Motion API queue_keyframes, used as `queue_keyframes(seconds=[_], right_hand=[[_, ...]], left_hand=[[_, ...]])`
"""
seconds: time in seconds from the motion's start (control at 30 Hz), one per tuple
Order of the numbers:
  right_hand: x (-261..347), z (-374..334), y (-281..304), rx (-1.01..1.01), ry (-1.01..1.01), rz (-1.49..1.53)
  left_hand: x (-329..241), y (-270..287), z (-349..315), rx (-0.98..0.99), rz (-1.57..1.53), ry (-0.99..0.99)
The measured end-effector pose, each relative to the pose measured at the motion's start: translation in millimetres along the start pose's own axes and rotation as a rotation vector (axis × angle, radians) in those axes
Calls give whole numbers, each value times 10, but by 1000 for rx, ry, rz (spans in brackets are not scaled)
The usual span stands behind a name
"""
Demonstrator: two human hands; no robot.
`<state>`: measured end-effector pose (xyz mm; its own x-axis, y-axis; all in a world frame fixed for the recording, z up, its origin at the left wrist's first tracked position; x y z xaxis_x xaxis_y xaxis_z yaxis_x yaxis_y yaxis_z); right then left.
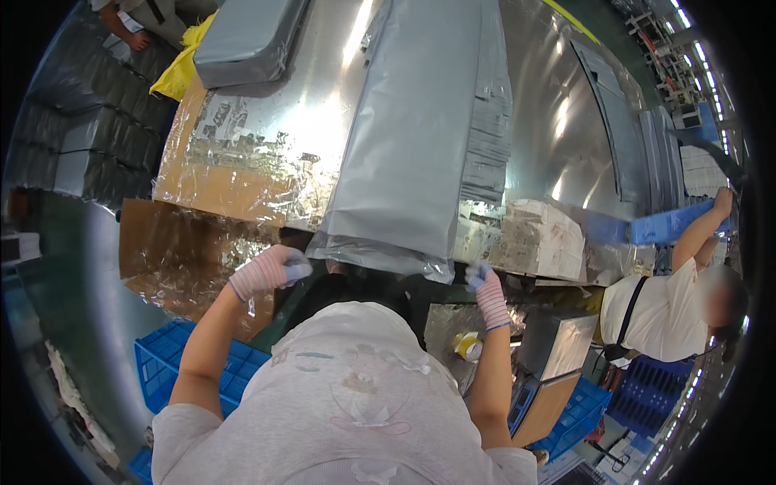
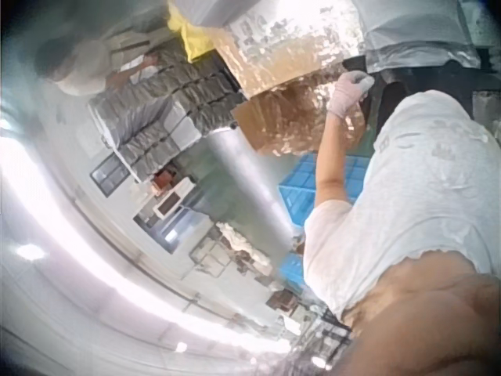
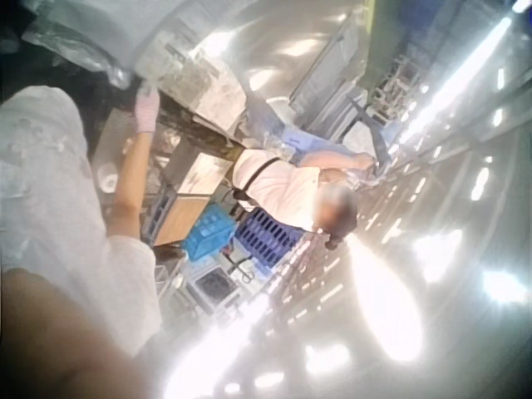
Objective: The person places large blue packages of tissues into gray plastic bags, folds the ends of the bags, and stacks the completed bundles on a metal table.
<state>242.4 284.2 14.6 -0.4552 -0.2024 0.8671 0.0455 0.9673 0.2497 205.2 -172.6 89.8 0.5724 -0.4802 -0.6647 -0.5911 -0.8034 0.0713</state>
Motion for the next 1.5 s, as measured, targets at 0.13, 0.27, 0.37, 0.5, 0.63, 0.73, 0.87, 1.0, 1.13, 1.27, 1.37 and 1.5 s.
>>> queue_keyframes(seconds=[0.13, 0.27, 0.37, 0.5, 0.63, 0.73, 0.87, 1.0, 1.13, 1.27, 1.37, 1.5], right_hand=[[218, 99, -504, 97, 133, -143], [-127, 156, -724, 164, 98, -97], [-55, 28, -846, 128, 57, 119], [101, -76, -953, 133, 125, 3], [315, -195, -1080, 106, 49, 66], [389, -225, -1053, 134, 120, -1], [320, -228, -996, 144, 41, 267], [64, -194, -889, 132, -101, 414], [0, -160, -790, 39, -170, 390], [-105, -73, -541, 32, 112, 249], [328, -160, -593, -88, 47, 399], [259, 6, -524, 1, 125, 98]], left_hand=[[-382, -451, 385, -44, 163, -544], [-624, -790, 969, -386, 715, -555], [-702, -1035, 1156, -183, 843, -443], [-811, -1372, 1252, -211, 631, -708], [-1020, -1510, 1132, -115, 668, -634], [-989, -1527, 1067, -45, 705, -565], [-825, -1185, 838, 208, -14, -620], [-372, -395, 433, 13, 76, -355], [360, 462, -139, -497, 697, -61], [981, 1018, -704, -665, 804, 650], [1202, 1206, -951, -737, 742, 745], [572, 1064, -984, -402, -165, 290]])
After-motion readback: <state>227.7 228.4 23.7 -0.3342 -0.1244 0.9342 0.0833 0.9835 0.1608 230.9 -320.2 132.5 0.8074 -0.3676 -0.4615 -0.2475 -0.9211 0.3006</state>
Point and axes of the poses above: each hand's wrist, its own z-axis towards the middle knuckle, its own y-axis out of the back of the hand, x = y × z, the point moved 2 cm from there along z, towards the middle knuckle, and after that the axes turned 7 degrees about y, right-handed, at the moved point
